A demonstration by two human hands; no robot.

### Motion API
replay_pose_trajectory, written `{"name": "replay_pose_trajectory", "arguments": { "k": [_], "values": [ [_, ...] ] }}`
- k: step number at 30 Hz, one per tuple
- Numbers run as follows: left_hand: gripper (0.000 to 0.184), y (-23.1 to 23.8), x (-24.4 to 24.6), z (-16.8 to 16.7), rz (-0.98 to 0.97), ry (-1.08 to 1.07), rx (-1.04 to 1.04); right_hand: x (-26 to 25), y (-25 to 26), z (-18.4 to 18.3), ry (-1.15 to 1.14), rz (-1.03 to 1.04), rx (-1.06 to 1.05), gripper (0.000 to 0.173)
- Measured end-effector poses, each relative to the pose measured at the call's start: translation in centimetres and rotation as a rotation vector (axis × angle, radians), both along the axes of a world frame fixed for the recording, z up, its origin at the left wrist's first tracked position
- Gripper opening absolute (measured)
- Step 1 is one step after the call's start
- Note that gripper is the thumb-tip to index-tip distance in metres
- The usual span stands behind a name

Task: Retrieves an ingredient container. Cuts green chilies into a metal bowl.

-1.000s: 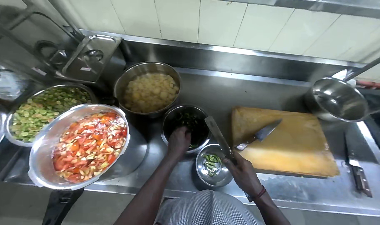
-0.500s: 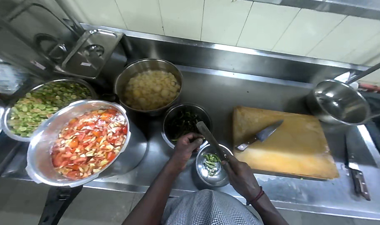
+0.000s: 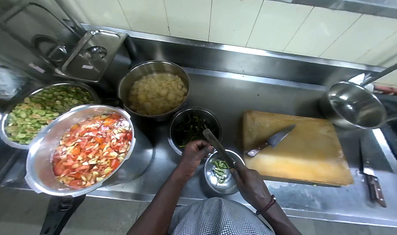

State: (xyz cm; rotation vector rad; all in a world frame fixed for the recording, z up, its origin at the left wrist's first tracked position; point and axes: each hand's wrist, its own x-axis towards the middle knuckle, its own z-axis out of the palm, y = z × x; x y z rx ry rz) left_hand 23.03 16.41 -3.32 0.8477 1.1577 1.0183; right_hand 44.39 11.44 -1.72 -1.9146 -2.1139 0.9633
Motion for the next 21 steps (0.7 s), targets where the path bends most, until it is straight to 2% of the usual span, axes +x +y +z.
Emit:
{"name": "replay_pose_trajectory", "arguments": {
  "k": [12,17,21],
  "values": [
    [0.01,-0.3,0.3,-0.2,-0.001,-0.027,-0.059,-0.6,0.6,1.0,-0.054,0.021,-0.102,0.031],
    [0.006,-1.0,0.6,-0.3,-0.058,-0.036,-0.077,-0.9,0.7,0.9,-0.045,0.027,-0.124,0.032],
    [0.006,-1.2,1.3,-0.4,-0.046,-0.134,-0.156,-1.2,0.8,0.8,-0.052,0.031,-0.136,0.033]
  ]
}}
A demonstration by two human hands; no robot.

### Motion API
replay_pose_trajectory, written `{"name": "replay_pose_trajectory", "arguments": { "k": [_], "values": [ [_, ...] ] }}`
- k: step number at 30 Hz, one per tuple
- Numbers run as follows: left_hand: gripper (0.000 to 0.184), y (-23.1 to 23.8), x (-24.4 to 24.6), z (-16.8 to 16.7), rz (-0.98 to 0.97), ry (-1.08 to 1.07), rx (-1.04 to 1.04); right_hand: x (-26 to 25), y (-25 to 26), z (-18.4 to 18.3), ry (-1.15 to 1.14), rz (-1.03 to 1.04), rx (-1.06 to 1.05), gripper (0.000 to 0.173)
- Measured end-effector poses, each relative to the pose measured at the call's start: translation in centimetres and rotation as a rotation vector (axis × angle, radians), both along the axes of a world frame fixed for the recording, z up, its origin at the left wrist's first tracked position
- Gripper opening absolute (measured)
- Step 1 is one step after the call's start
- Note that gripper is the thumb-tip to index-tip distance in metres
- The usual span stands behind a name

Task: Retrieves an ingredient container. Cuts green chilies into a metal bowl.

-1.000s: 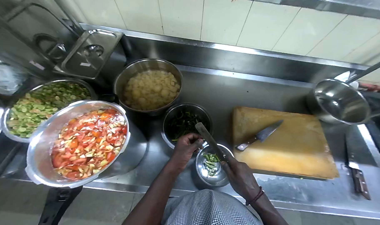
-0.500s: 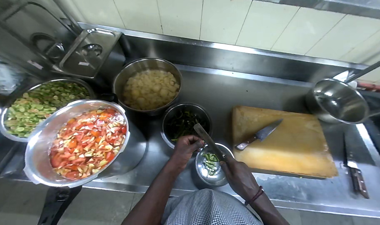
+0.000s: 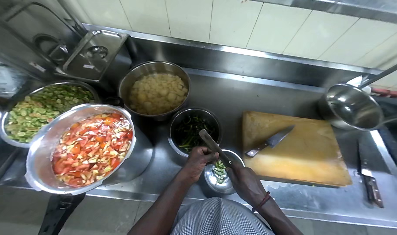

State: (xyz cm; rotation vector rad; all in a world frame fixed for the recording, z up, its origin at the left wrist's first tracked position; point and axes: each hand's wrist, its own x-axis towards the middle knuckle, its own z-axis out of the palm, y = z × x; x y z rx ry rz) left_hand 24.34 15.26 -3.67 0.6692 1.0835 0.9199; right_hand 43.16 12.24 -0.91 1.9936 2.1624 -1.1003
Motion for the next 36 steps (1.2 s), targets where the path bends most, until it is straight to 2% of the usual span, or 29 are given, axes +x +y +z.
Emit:
{"name": "replay_pose_trajectory", "arguments": {
  "k": [5,9,12,18,23,29,36],
  "values": [
    [0.002,0.0,0.4,-0.6,-0.014,-0.096,-0.054,-0.1,0.2,-0.3,0.017,0.006,0.007,0.033],
    [0.019,0.1,-0.1,-0.6,-0.026,-0.156,-0.038,0.2,0.0,-0.9,0.09,-0.067,0.114,0.033],
    [0.012,0.0,0.0,-0.1,-0.017,-0.137,-0.057,0.4,-0.2,-1.5,0.142,-0.103,0.198,0.032],
    [0.012,-0.1,0.4,-0.3,0.081,-0.073,-0.028,0.6,0.2,-0.5,0.035,-0.046,0.081,0.031],
    [0.008,-0.1,0.2,-0.1,0.061,-0.018,-0.041,1.0,0.2,0.3,-0.067,0.008,-0.002,0.031],
    [0.007,-0.1,0.7,-0.4,0.032,-0.064,-0.116,0.4,0.5,0.4,-0.055,0.027,-0.055,0.032],
    [0.007,-0.4,1.5,-0.8,0.021,-0.127,-0.158,-0.4,0.5,-0.4,0.003,0.021,-0.015,0.032]
  ]
}}
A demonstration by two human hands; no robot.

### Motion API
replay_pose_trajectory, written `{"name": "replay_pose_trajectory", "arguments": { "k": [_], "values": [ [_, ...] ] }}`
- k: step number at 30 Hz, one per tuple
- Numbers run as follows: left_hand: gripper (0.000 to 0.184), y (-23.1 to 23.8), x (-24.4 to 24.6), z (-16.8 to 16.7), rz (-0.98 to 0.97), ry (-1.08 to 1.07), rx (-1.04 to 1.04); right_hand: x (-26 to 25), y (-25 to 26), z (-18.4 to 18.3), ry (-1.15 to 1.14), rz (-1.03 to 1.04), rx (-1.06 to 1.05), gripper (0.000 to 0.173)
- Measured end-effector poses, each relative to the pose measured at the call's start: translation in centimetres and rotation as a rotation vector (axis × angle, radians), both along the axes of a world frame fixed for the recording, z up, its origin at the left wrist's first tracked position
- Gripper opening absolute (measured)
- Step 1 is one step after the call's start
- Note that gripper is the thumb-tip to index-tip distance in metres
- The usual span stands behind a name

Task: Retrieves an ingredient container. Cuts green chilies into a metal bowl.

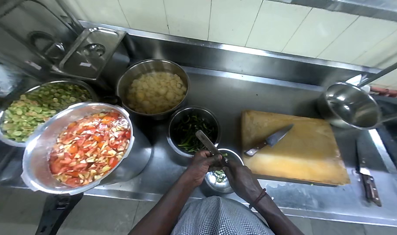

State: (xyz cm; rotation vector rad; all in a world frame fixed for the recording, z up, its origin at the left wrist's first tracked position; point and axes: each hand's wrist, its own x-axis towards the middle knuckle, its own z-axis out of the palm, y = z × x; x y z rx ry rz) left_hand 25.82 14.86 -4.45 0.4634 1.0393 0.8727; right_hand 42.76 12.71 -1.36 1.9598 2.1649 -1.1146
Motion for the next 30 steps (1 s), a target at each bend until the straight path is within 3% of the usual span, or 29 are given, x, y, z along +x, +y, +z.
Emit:
{"name": "replay_pose_trajectory", "arguments": {
  "k": [4,7,11,22,24,26,28,30],
  "values": [
    [0.015,0.0,-0.5,-0.1,-0.012,-0.019,0.056,0.4,-0.2,-0.6,0.086,-0.095,0.131,0.034],
    [0.007,-0.2,-0.4,0.1,0.009,0.032,0.075,0.6,-0.2,-0.8,0.091,-0.119,0.191,0.032],
    [0.005,-0.3,-0.3,0.4,0.022,0.09,0.103,0.4,-0.2,-0.4,0.058,-0.101,0.144,0.031],
    [0.004,-0.2,0.1,-0.1,-0.026,-0.002,-0.028,0.1,0.0,-0.8,0.061,-0.02,0.01,0.031],
    [0.005,-0.2,-0.1,-0.1,-0.043,-0.036,0.028,0.6,0.3,-0.9,0.194,-0.072,-0.046,0.03],
    [0.013,-0.3,-0.8,-0.4,-0.07,-0.122,0.145,1.3,0.6,-1.2,0.495,-0.205,-0.213,0.029],
    [0.034,-0.1,-1.5,-0.9,-0.116,-0.177,0.248,2.0,0.7,-1.1,0.825,-0.343,-0.412,0.023],
    [0.033,0.1,-1.7,-0.9,-0.176,-0.138,0.324,2.7,0.8,-0.8,1.003,-0.394,-0.562,0.024]
  ]
}}
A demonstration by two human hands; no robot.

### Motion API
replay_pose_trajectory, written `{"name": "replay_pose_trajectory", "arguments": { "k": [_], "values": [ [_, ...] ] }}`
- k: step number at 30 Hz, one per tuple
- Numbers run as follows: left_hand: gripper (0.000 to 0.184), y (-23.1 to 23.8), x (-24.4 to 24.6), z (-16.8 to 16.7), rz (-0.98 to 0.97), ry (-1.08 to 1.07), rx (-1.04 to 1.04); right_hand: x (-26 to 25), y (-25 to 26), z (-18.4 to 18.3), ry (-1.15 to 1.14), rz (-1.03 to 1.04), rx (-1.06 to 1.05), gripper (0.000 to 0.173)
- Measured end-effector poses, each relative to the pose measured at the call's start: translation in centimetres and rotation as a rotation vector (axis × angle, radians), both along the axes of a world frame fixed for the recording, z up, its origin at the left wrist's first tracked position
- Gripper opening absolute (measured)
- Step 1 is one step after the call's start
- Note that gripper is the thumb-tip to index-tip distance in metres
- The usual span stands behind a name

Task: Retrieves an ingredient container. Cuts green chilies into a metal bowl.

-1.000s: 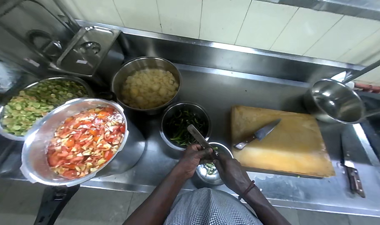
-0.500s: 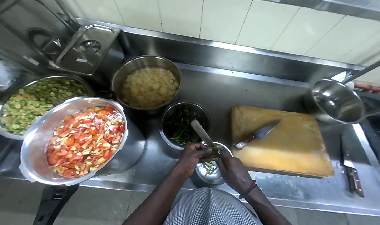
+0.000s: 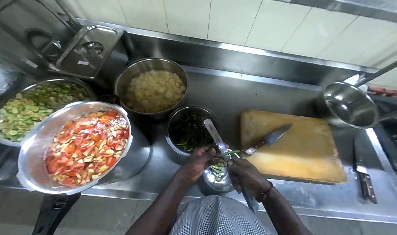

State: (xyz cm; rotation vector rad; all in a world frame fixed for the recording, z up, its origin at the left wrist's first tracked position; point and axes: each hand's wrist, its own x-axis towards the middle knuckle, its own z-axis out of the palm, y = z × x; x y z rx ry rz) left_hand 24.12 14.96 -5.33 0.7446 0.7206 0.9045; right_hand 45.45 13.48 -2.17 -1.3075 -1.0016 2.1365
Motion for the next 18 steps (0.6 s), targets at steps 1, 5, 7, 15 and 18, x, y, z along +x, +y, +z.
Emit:
{"name": "replay_pose_trajectory", "arguments": {
  "k": [1,5,7,15,18],
  "values": [
    [0.031,0.1,0.1,0.0,-0.031,0.05,0.055,0.3,0.1,0.2,0.062,0.014,-0.053,0.026],
    [0.038,0.6,0.8,-0.3,-0.114,0.079,0.26,1.2,0.4,-0.5,0.309,0.142,-0.209,0.032],
    [0.032,0.7,1.0,-0.5,-0.123,0.025,0.318,1.2,0.4,-1.0,0.382,0.175,-0.239,0.032],
    [0.016,0.8,1.4,-0.8,0.22,0.54,0.302,2.5,-0.4,-1.2,0.588,0.2,-0.251,0.032],
    [0.015,0.6,0.9,-0.2,0.251,0.532,0.263,2.3,-0.7,0.5,0.318,-0.048,-0.061,0.031]
  ]
}}
